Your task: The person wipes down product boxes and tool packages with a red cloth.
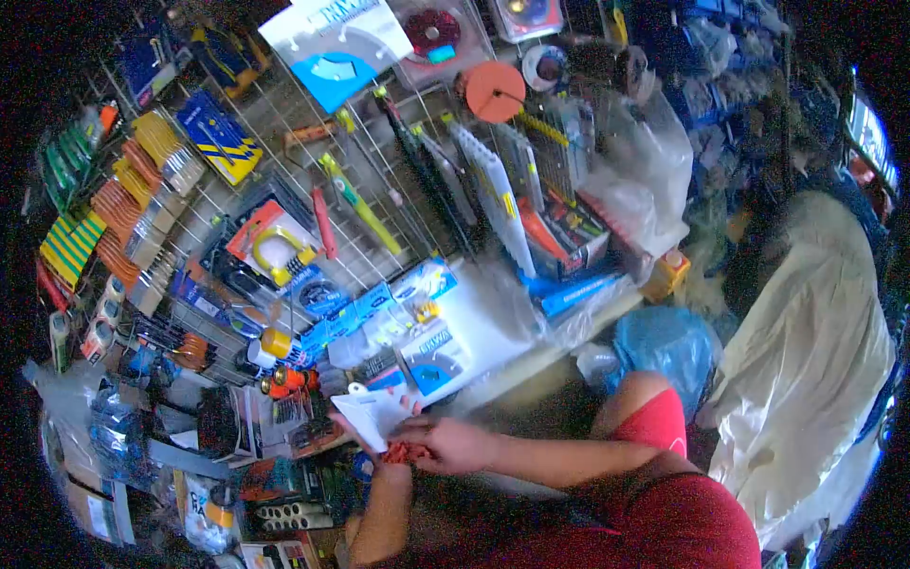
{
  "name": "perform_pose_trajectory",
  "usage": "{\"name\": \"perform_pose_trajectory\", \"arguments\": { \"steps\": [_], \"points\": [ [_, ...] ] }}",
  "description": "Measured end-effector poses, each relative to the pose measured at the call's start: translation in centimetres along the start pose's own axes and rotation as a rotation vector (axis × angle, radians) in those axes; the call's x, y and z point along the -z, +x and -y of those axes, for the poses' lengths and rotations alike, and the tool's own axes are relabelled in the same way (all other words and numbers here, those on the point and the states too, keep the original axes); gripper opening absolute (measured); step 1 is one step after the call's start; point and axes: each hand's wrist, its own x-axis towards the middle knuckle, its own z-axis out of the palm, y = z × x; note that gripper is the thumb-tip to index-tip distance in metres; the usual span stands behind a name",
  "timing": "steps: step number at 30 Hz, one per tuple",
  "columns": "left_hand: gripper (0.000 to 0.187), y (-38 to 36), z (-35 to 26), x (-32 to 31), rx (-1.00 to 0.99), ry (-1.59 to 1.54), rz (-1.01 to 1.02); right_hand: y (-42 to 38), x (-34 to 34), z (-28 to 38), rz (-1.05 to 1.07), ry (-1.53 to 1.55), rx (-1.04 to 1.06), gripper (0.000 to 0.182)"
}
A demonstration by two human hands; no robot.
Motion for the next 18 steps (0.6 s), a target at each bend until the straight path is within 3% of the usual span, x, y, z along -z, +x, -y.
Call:
{"name": "perform_pose_trajectory", "arguments": {
  "steps": [1,2,4,5,6,7,8,10,11,13,14,18],
  "points": [
    [0.090,0.7,2.5,-7.7,-0.276,0.444,-0.697,0.6,0.9,0.4,0.010,-0.016,0.010,0.057],
    [0.078,0.4,2.9,-6.2,-0.204,0.428,-0.521,1.2,2.0,0.7,-0.049,-0.098,-0.017,0.048],
    [0.070,1.3,4.1,-13.0,-0.433,0.796,-0.644,1.5,3.3,1.0,-0.101,-0.197,-0.037,0.041],
    [0.071,2.0,3.2,-12.6,-0.475,0.693,-0.442,1.2,4.3,0.8,-0.097,-0.194,-0.078,0.036],
    [0.074,1.9,3.2,-12.8,-0.546,0.747,-0.405,1.1,5.2,0.6,-0.094,-0.192,-0.117,0.032],
    [0.075,1.4,2.9,-13.0,-0.536,0.671,-0.373,1.2,5.8,0.6,-0.197,-0.090,-0.226,0.022],
    [0.076,1.3,2.6,-13.7,-0.528,0.594,-0.342,2.7,7.9,4.7,-0.310,0.288,-0.513,0.021],
    [0.077,1.7,1.8,-13.4,-0.532,0.615,-0.264,5.1,11.8,8.1,-0.512,0.478,-0.511,0.022],
    [0.077,1.8,1.7,-13.4,-0.455,0.593,-0.238,6.8,13.9,9.0,-0.636,0.401,-0.337,0.024],
    [0.076,2.1,2.2,-13.4,-0.337,0.547,-0.291,10.1,17.9,12.9,-0.744,0.472,-0.299,0.025],
    [0.076,2.1,2.5,-12.7,-0.342,0.535,-0.294,12.0,19.1,13.1,-0.868,0.453,-0.135,0.024],
    [0.072,2.8,3.3,-9.1,-0.180,0.488,-0.421,18.2,24.0,14.5,-0.990,0.469,0.121,0.018]
  ]
}}
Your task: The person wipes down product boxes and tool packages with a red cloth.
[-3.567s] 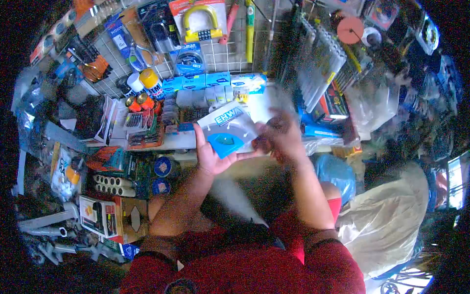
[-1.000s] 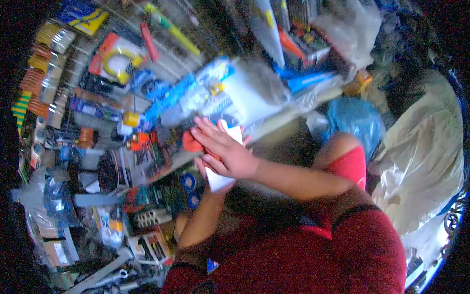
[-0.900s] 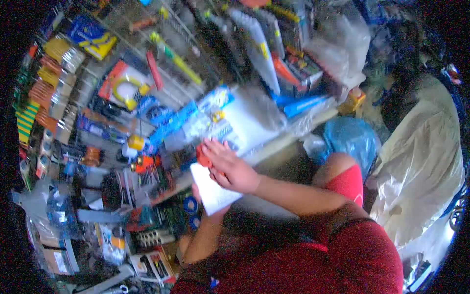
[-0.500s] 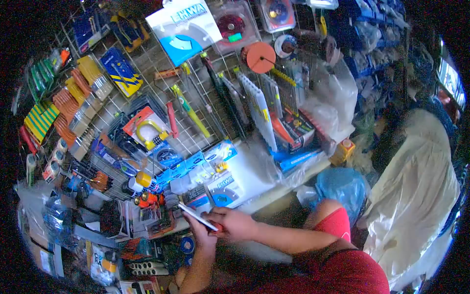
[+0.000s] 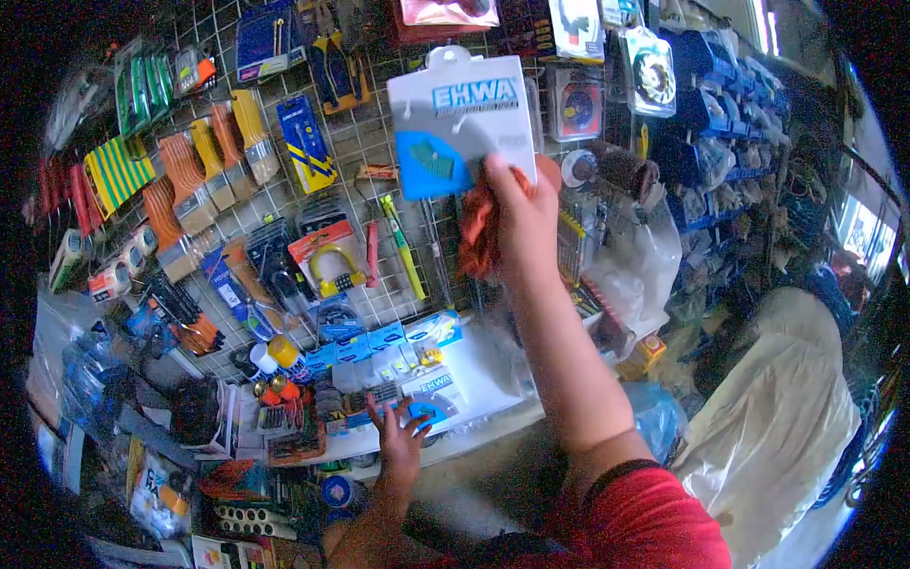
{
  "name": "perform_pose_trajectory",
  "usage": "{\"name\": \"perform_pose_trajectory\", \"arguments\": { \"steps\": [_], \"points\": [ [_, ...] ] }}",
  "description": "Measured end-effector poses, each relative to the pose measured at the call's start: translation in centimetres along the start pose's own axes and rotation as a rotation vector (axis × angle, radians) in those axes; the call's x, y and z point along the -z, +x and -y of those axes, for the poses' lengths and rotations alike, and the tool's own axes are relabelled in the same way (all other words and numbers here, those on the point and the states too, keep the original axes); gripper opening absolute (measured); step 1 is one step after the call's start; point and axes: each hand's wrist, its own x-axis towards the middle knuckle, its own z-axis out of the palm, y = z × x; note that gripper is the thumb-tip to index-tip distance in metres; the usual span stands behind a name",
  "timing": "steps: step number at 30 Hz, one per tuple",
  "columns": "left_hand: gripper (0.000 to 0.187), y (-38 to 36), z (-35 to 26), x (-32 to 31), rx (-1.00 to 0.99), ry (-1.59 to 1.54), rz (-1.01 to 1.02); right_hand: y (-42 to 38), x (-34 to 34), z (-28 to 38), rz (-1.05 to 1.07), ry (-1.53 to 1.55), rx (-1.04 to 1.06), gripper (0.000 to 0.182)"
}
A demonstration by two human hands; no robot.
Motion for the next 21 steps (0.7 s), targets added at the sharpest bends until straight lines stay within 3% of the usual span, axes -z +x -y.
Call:
{"name": "perform_pose_trajectory", "arguments": {
  "steps": [2,8,13,14,16,18,19,20,21],
  "points": [
    [0.072,0.1,0.4,0.2,0.146,0.043,-0.084,2.3,-0.6,-0.1,-0.014,-0.009,0.032,0.018],
    [0.076,-0.1,0.0,0.4,0.181,0.105,-0.104,5.8,-0.6,-0.6,-0.055,0.076,-0.103,0.020],
    [0.079,0.2,-0.4,0.4,0.177,0.096,-0.071,5.5,2.2,-2.9,0.125,0.117,-0.263,0.032],
    [0.080,0.4,-0.8,0.0,0.160,0.126,-0.110,3.9,1.9,-3.2,0.122,0.112,-0.279,0.032],
    [0.081,0.8,-0.6,1.1,0.117,0.130,-0.162,-1.9,1.4,-4.3,-0.158,-0.045,-0.294,0.048],
    [0.079,1.2,-1.6,1.2,-0.003,0.066,-0.187,-7.8,5.2,-8.9,-0.115,-0.222,-0.361,0.064],
    [0.079,1.9,-1.2,2.5,-0.055,0.058,-0.216,-10.8,6.8,-10.3,0.014,-0.237,-0.577,0.072],
    [0.077,3.5,0.1,5.1,0.011,0.000,-0.210,-13.6,7.8,-13.2,-0.080,-0.427,-0.648,0.068],
    [0.075,1.8,-3.1,2.1,-0.010,0.041,-0.289,-15.9,8.8,-14.8,0.033,-0.533,-0.816,0.066]
  ]
}}
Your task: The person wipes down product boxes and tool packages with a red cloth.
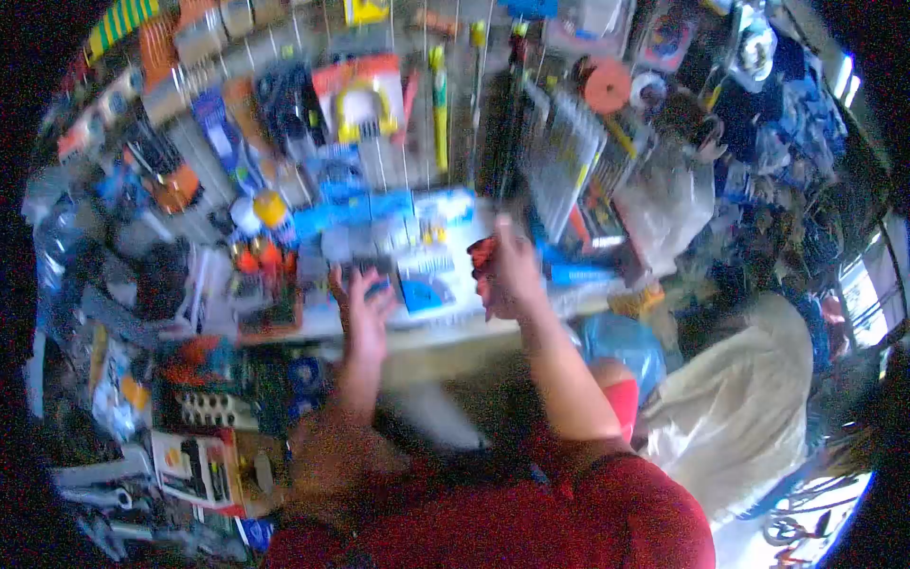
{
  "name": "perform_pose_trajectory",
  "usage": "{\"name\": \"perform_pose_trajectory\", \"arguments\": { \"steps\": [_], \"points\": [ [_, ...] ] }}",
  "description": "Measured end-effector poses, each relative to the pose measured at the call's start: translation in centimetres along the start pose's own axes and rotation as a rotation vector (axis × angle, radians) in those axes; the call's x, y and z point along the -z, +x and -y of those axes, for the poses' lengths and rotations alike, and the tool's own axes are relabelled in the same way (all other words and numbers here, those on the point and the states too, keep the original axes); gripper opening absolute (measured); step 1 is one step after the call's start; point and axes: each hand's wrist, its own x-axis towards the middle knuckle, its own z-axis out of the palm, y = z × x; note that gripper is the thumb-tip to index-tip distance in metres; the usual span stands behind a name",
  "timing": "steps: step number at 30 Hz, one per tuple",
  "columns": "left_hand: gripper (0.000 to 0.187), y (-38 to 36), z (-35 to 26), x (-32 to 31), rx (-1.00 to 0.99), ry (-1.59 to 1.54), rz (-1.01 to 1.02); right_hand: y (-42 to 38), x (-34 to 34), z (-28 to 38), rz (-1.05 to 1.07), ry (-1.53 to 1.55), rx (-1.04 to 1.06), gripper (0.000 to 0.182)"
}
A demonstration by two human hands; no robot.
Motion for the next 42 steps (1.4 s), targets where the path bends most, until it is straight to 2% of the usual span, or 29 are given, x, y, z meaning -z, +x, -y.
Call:
{"name": "perform_pose_trajectory", "arguments": {
  "steps": [1,3,4,5,7,11,13,15,16,17,19,20,23,24,25,26,27,29,30,31,32,33,35,36,37,38,39,41,42],
  "points": [
    [0.074,-0.1,-0.4,0.1,-0.006,-0.011,0.001,-0.2,-0.2,-2.1,0.109,-0.141,-0.126,0.063],
    [0.067,0.0,-0.5,0.2,0.018,-0.029,-0.009,0.2,-1.0,-4.8,0.044,-0.804,-0.010,0.059],
    [0.067,0.1,-0.5,0.2,0.053,-0.033,-0.019,1.9,-0.9,-7.3,0.048,-0.779,-0.205,0.063],
    [0.066,0.2,-0.5,0.3,0.084,-0.038,-0.027,2.7,-1.2,-8.6,0.058,-0.786,-0.199,0.063],
    [0.067,0.3,-0.3,0.3,0.082,-0.029,-0.030,3.7,-1.7,-10.1,0.128,-1.054,-0.131,0.066],
    [0.069,0.5,0.2,0.6,0.091,0.025,-0.020,5.2,-1.5,-13.1,0.133,-0.987,-0.057,0.066],
    [0.069,0.5,-0.1,0.8,0.100,0.031,-0.038,3.7,-1.3,-10.5,0.152,-0.995,-0.062,0.062],
    [0.066,0.5,0.1,1.2,0.131,0.058,-0.001,3.2,-0.7,-9.6,0.057,-1.112,-0.043,0.061],
    [0.065,0.5,0.3,1.3,0.111,0.085,-0.011,3.0,-0.2,-9.2,0.084,-0.998,-0.107,0.045],
    [0.065,0.5,0.5,1.4,0.116,0.081,-0.011,3.6,0.7,-9.9,0.082,-1.003,-0.110,0.045],
    [0.068,0.4,0.9,1.8,0.089,0.194,0.020,5.4,3.0,-11.8,0.218,-0.442,-0.152,0.028],
    [0.068,0.2,1.2,1.8,0.088,0.185,0.010,4.4,3.1,-10.5,0.260,-0.285,-0.130,0.021],
    [0.076,-0.3,1.9,0.6,0.066,0.261,0.010,-0.3,2.2,-4.0,0.395,-0.272,-0.113,0.017],
    [0.069,-0.5,1.7,0.5,0.021,0.232,0.188,0.5,2.2,-5.5,0.390,-0.173,0.025,0.012],
    [0.063,-0.8,1.6,0.3,-0.023,0.204,0.368,0.1,2.9,-5.0,0.415,-0.199,0.036,0.010],
    [0.063,-1.2,1.6,-0.2,-0.028,0.195,0.359,-0.5,2.7,-4.6,0.394,-0.210,0.099,0.012],
    [0.054,-1.7,1.6,-0.7,-0.043,0.174,0.436,-1.0,2.4,-4.2,0.371,-0.220,0.162,0.013],
    [0.045,-2.7,1.2,-1.6,-0.062,0.154,0.518,-2.1,2.2,-1.8,0.209,-0.317,0.308,0.020],
    [0.041,-3.2,0.9,-1.9,0.008,0.086,0.501,-0.2,3.3,-1.9,0.066,-0.311,0.512,0.029],
    [0.037,-3.4,0.6,-2.1,0.076,0.021,0.485,-2.8,2.1,2.5,-0.025,-0.128,0.404,0.028],
    [0.034,-3.2,1.3,-2.0,-0.042,0.099,0.498,-1.4,3.4,3.1,-0.084,-0.067,0.548,0.031],
    [0.034,-2.9,1.6,-1.9,-0.041,0.102,0.504,-3.0,2.1,5.5,-0.051,-0.016,0.638,0.035],
    [0.033,-2.7,1.9,-1.4,-0.105,0.421,0.544,-6.0,-0.6,8.8,0.280,-0.045,0.721,0.037],
    [0.032,-3.3,0.6,-1.8,-0.166,0.669,0.573,-5.7,-0.9,8.1,0.328,-0.352,0.862,0.036],
    [0.032,-3.1,1.0,-1.6,-0.159,0.669,0.593,-5.0,-1.0,6.9,0.373,-0.670,0.988,0.036],
    [0.031,-3.0,1.7,-1.3,-0.408,0.754,0.649,-3.7,-1.3,5.7,0.391,-0.963,1.256,0.030],
    [0.034,-3.3,1.3,-1.5,-0.663,0.829,0.694,-3.4,-2.6,5.0,0.479,-0.916,1.377,0.022],
    [0.033,-4.6,-0.1,-1.7,-0.631,0.871,0.685,-3.7,-2.4,4.9,0.454,-0.900,1.285,0.017],
    [0.033,-5.1,-0.8,-2.0,-0.497,0.875,0.720,-3.9,-2.3,5.2,0.405,-0.849,1.224,0.014]
  ]
}}
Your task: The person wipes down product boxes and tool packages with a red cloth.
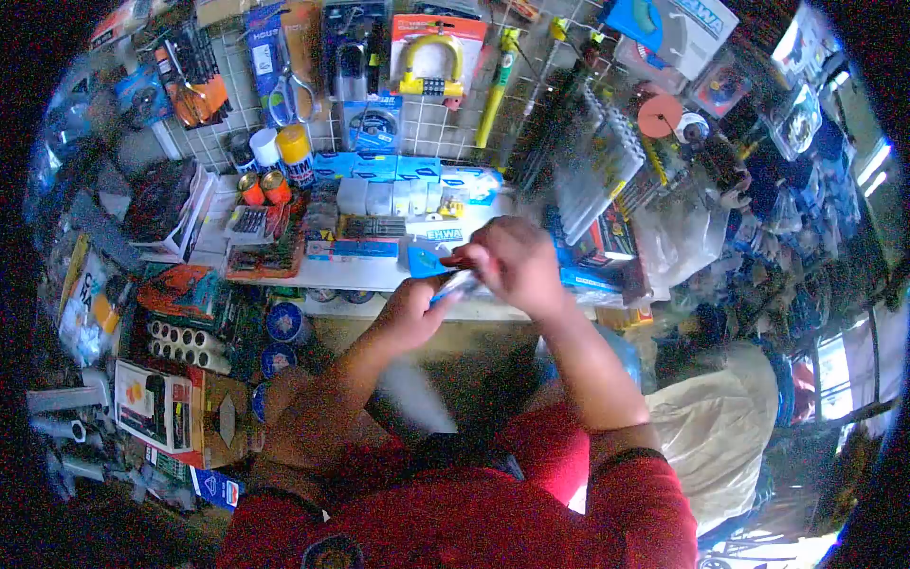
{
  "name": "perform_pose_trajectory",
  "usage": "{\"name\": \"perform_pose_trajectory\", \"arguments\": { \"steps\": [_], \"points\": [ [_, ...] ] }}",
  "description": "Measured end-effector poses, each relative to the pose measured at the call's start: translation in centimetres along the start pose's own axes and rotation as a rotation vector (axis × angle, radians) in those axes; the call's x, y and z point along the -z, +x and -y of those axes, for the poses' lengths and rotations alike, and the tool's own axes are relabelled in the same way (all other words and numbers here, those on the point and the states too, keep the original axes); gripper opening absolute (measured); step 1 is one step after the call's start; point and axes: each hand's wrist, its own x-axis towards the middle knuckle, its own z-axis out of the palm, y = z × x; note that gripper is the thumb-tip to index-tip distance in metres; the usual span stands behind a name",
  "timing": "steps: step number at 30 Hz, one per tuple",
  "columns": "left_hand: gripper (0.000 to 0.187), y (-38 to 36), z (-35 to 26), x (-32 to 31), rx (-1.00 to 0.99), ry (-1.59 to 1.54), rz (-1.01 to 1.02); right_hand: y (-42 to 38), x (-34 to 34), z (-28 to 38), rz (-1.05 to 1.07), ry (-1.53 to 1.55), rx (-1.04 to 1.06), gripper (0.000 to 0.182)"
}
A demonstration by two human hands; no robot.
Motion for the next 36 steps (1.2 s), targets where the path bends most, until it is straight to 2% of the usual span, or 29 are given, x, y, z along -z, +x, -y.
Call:
{"name": "perform_pose_trajectory", "arguments": {
  "steps": [1,2,4,6,7,8,9,11,12,13,14,15,16,17,19,20,21,23,25,26,27,28,29,30,31,33,34,35,36],
  "points": [
    [0.034,-0.2,-1.0,0.3,0.097,-0.053,0.069,0.4,0.3,0.5,-0.077,-0.003,0.040,0.017],
    [0.033,-0.5,-3.1,0.8,0.273,-0.251,0.109,0.5,0.2,0.4,-0.117,-0.054,0.036,0.016],
    [0.039,-1.1,-1.3,-0.6,0.299,-0.416,0.074,0.6,0.1,-0.1,-0.228,-0.186,0.038,0.019],
    [0.040,-1.3,-0.9,-0.5,0.338,-0.455,0.087,0.4,0.5,-2.4,-0.431,-0.416,-0.099,0.036],
    [0.040,-1.4,-0.8,-0.4,0.375,-0.544,0.108,0.6,0.7,-3.8,-0.539,0.192,-0.317,0.045],
    [0.039,-1.5,-0.7,-0.4,0.410,-0.634,0.127,2.0,1.9,-3.4,-0.696,0.166,-0.372,0.046],
    [0.039,-1.6,-0.5,-0.5,0.408,-0.636,0.121,2.4,3.4,-2.5,-0.706,0.170,-0.482,0.045],
    [0.041,-1.4,-0.1,-0.9,0.428,-0.938,-0.003,2.5,3.3,1.0,-0.688,0.328,-0.342,0.048],
    [0.052,-1.4,0.2,-0.3,0.426,-0.986,0.079,2.0,2.3,2.1,-0.514,0.280,-0.272,0.047],
    [0.052,-1.2,0.4,-0.6,0.422,-0.991,0.074,1.2,0.9,3.1,-0.342,0.230,-0.204,0.047],
    [0.053,-1.0,0.7,-1.1,0.286,-1.205,-0.007,-0.1,-2.1,3.7,-0.189,0.168,-0.167,0.049],
    [0.057,-1.0,0.9,-1.6,0.145,-1.412,-0.087,-1.6,-5.4,4.1,-0.038,0.105,-0.133,0.059],
    [0.071,-1.6,-1.6,-1.0,0.264,-1.447,-0.188,-2.6,-7.6,5.2,0.046,0.037,-0.100,0.060],
    [0.078,-1.3,-1.2,-1.8,0.129,-1.498,-0.401,-3.4,-9.0,6.1,0.129,-0.029,-0.064,0.061],
    [0.082,-1.8,2.4,-0.9,0.197,-1.761,-0.135,-4.2,-9.8,6.7,0.192,-0.068,-0.076,0.062],
    [0.082,-1.8,2.2,-0.7,0.204,-1.634,-0.179,-4.6,-9.4,6.4,0.236,-0.103,-0.033,0.060],
    [0.075,-2.0,0.2,-0.7,0.186,-1.471,-0.314,-4.4,-8.9,5.3,0.245,-0.124,0.016,0.059],
    [0.064,-2.4,0.5,-1.1,0.204,-1.389,-0.212,-3.8,-7.9,2.8,0.103,-0.311,-0.027,0.057],
    [0.061,-2.3,-0.4,-1.1,0.207,-1.098,-0.163,-2.6,-7.3,1.1,-0.214,-0.174,-0.237,0.055],
    [0.061,-2.2,-1.0,-1.2,0.165,-0.972,-0.120,-2.3,-7.5,0.5,-0.341,0.023,-0.337,0.055],
    [0.060,-2.2,-1.3,-1.3,0.123,-0.845,-0.082,-2.2,-7.8,0.4,-0.451,0.120,-0.371,0.057],
    [0.060,-2.2,-1.1,-1.5,0.119,-0.848,-0.081,-2.3,-8.7,1.3,-0.465,0.195,-0.329,0.058],
    [0.062,-2.3,-0.6,-1.8,0.038,-0.808,-0.169,-2.6,-9.6,2.9,-0.481,0.271,-0.286,0.059],
    [0.063,-2.4,0.2,-2.2,-0.042,-0.767,-0.260,-4.1,-9.9,4.5,-0.276,0.038,-0.217,0.061],
    [0.071,-2.6,1.5,-3.0,0.121,-1.187,-0.272,-4.4,-10.3,6.7,-0.122,0.108,-0.199,0.065],
    [0.075,-3.2,1.3,-1.9,-0.021,-1.432,-0.239,-6.0,-11.1,7.8,0.012,0.055,-0.165,0.065],
    [0.069,-3.3,2.3,-2.3,-0.054,-1.643,-0.159,-6.0,-10.4,6.8,0.075,-0.012,-0.129,0.063],
    [0.069,-3.2,2.1,-2.3,-0.054,-1.645,-0.165,-5.3,-9.3,5.6,0.135,-0.078,-0.092,0.061],
    [0.066,-2.9,1.2,-1.9,0.029,-1.516,-0.191,-4.9,-9.1,4.4,0.034,-0.228,-0.071,0.058]
  ]
}}
